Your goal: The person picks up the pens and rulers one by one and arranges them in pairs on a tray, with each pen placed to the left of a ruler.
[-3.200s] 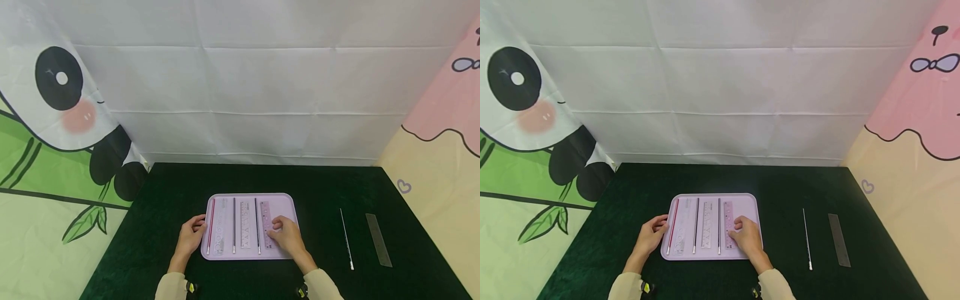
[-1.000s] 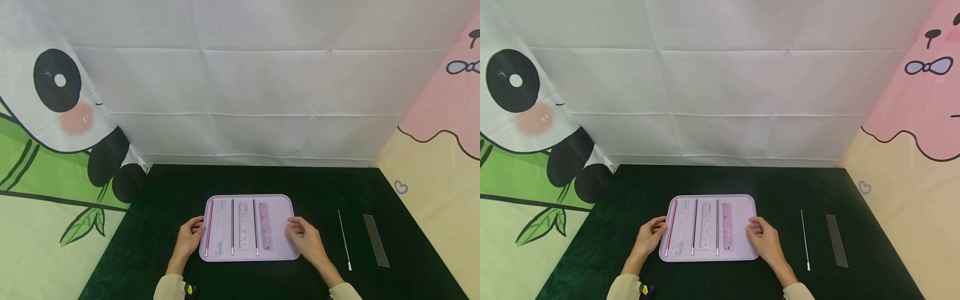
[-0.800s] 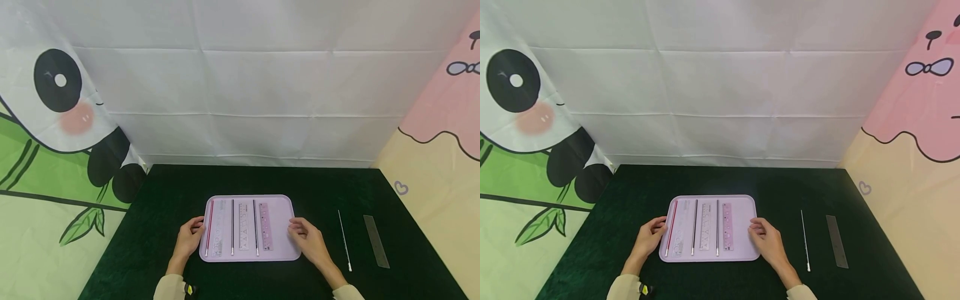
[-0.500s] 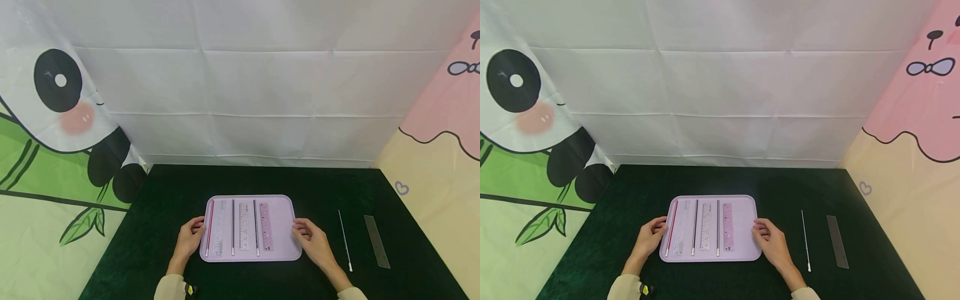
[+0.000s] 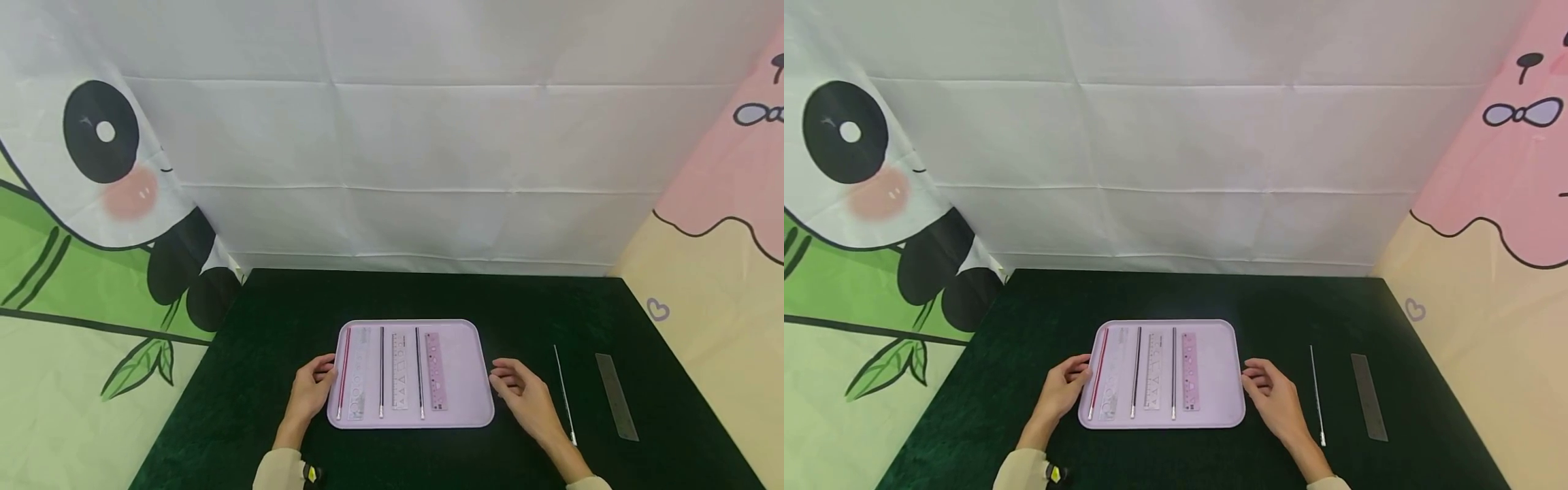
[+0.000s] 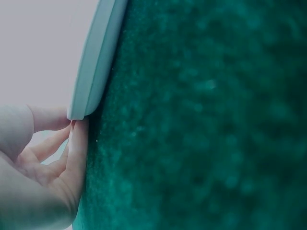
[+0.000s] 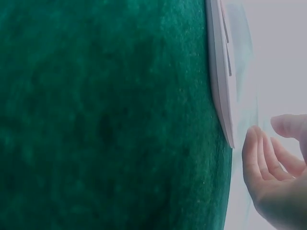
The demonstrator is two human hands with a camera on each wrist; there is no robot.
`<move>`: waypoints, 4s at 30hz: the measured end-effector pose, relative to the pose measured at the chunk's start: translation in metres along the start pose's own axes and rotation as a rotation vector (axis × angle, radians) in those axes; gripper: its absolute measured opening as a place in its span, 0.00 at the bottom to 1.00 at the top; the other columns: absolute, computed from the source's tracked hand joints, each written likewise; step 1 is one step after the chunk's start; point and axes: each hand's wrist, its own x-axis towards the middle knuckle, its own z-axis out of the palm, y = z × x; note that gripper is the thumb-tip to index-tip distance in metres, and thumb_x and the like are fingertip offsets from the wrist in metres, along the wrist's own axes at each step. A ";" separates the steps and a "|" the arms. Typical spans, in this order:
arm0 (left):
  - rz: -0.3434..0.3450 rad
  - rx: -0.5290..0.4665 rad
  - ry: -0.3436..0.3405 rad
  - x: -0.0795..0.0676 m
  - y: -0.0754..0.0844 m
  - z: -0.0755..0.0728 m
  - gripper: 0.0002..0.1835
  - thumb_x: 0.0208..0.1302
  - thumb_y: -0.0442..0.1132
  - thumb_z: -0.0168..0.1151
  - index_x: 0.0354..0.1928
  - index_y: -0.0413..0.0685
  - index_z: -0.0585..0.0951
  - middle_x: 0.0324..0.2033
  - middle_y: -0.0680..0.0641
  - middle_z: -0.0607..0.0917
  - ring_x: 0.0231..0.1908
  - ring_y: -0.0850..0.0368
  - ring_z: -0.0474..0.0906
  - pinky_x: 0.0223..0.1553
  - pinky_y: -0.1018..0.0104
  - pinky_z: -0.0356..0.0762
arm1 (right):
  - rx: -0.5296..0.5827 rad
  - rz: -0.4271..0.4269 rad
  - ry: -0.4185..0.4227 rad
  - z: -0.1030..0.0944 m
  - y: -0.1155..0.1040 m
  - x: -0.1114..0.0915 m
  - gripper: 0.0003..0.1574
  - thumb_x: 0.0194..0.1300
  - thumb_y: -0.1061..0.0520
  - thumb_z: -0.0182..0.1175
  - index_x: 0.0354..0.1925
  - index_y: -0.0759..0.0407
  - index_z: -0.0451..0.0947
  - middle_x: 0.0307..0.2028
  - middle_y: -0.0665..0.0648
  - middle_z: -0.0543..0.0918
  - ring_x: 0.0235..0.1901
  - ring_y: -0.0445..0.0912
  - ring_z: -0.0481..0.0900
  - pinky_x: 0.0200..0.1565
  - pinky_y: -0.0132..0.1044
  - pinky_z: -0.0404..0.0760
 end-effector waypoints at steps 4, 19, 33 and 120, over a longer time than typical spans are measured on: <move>0.014 0.000 0.005 0.000 -0.001 0.000 0.19 0.75 0.34 0.57 0.65 0.42 0.78 0.52 0.40 0.82 0.48 0.47 0.78 0.49 0.55 0.78 | -0.002 -0.005 0.011 -0.004 0.002 -0.002 0.18 0.70 0.62 0.66 0.57 0.62 0.79 0.47 0.57 0.85 0.42 0.46 0.84 0.42 0.30 0.83; 0.006 0.003 0.008 -0.003 0.002 -0.002 0.19 0.75 0.34 0.57 0.65 0.42 0.78 0.52 0.40 0.82 0.47 0.48 0.78 0.49 0.55 0.77 | -0.039 0.071 0.000 -0.021 0.006 -0.007 0.19 0.72 0.61 0.64 0.59 0.62 0.77 0.50 0.60 0.84 0.44 0.49 0.84 0.40 0.29 0.82; -0.001 0.008 0.006 -0.005 0.003 -0.001 0.19 0.75 0.34 0.57 0.65 0.42 0.78 0.52 0.40 0.82 0.47 0.48 0.78 0.49 0.55 0.78 | -0.097 0.088 0.009 -0.037 0.012 -0.014 0.19 0.72 0.62 0.63 0.59 0.64 0.76 0.51 0.63 0.84 0.45 0.51 0.84 0.41 0.26 0.81; -0.012 0.006 0.003 -0.009 0.007 -0.004 0.20 0.76 0.34 0.57 0.66 0.42 0.77 0.52 0.40 0.82 0.47 0.48 0.78 0.49 0.56 0.78 | -0.324 0.183 -0.107 -0.098 0.045 -0.017 0.26 0.65 0.65 0.65 0.60 0.73 0.73 0.45 0.65 0.82 0.37 0.49 0.83 0.32 0.33 0.78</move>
